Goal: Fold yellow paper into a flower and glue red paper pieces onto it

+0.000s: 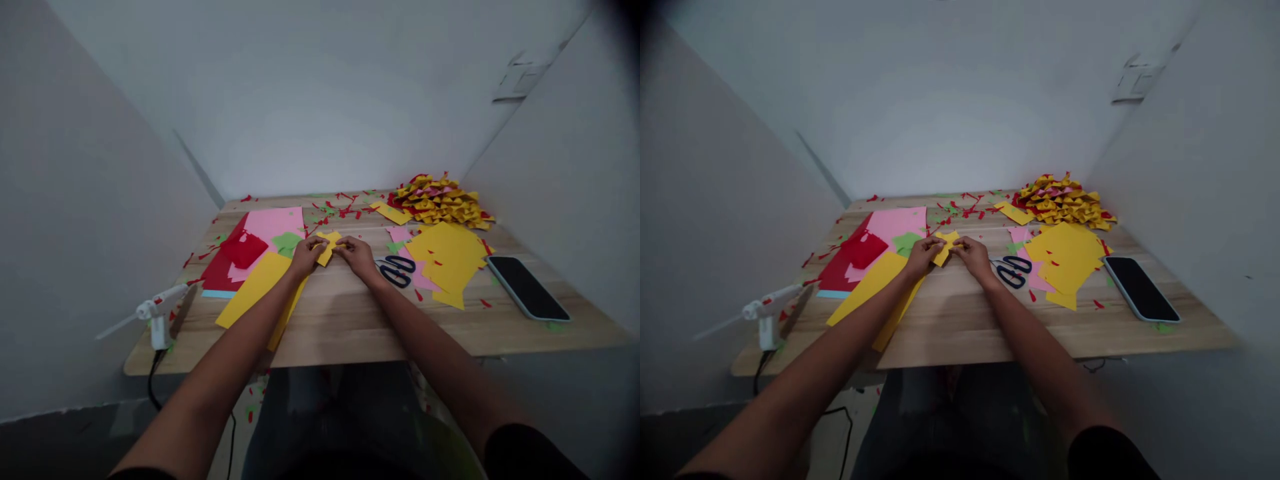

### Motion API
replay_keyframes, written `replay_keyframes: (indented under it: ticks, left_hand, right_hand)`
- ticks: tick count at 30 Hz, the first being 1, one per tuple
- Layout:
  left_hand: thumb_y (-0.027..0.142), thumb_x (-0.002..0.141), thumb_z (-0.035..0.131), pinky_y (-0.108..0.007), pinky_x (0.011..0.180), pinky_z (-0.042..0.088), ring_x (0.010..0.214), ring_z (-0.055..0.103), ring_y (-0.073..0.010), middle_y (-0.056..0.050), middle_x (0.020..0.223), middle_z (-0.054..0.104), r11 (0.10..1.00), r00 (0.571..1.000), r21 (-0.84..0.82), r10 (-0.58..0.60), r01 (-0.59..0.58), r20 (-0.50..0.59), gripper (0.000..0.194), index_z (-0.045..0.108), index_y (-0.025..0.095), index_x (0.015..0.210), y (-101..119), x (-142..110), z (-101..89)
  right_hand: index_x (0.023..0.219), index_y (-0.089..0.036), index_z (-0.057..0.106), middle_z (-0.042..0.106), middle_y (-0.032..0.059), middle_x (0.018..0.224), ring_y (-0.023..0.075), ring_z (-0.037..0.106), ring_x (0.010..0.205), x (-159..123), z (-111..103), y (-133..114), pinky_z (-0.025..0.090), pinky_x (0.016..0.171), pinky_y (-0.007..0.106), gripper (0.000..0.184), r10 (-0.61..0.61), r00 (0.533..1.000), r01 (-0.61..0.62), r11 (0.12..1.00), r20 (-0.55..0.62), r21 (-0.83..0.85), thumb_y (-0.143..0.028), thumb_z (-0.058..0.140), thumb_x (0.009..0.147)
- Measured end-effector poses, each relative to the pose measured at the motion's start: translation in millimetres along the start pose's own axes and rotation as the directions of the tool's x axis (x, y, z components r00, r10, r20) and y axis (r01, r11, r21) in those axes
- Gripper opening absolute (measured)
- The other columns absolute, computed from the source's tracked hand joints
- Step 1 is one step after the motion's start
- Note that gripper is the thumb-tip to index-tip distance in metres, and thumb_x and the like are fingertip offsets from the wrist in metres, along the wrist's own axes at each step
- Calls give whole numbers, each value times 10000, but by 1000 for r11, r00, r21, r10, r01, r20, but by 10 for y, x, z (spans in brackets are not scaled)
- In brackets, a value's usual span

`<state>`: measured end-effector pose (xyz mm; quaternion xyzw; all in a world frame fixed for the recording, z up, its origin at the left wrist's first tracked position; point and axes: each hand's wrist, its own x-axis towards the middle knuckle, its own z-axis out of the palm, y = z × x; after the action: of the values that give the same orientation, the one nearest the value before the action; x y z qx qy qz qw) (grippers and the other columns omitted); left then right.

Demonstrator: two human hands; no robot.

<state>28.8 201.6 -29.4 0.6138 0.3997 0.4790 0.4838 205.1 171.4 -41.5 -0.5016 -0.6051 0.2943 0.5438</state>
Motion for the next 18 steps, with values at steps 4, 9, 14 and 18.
replay_keyframes:
  ticks: [4,9,14,18]
  left_hand:
    - [368,693,711,-270,648,455,649,591,-145,-35,714,685,999,1000,-31,-20,20,8,300,718,116,855,-30,19,18]
    - [335,628,753,-246,676,459,741,617,-145,-37,843,710,999,1000,-49,-15,15,-5,303,728,137,856,-24,45,-9]
    - [342,625,783,-222,567,416,580,562,-109,-3,674,663,995,997,-71,-68,70,28,296,701,134,820,-18,45,-31]
    - [394,654,782,-216,545,421,532,558,-99,4,646,649,993,995,-76,-88,92,49,337,678,135,843,-6,18,-16]
  right_hand:
    - [904,-185,741,772,65,971,217,676,904,28,-6,14,506,889,359,252,-17,1000,17,1000,-2,0,-358,697,726]
    - [991,-184,753,763,81,1089,237,684,1012,71,-9,88,506,956,384,296,-1,1000,1,999,14,45,-305,665,736]
    - [1009,-172,753,772,80,1030,218,710,925,77,5,145,558,867,356,307,47,997,-52,994,54,99,-254,654,730]
    - [977,-188,765,782,74,1018,214,726,931,48,33,56,564,855,335,278,46,994,-60,988,102,142,-282,699,724]
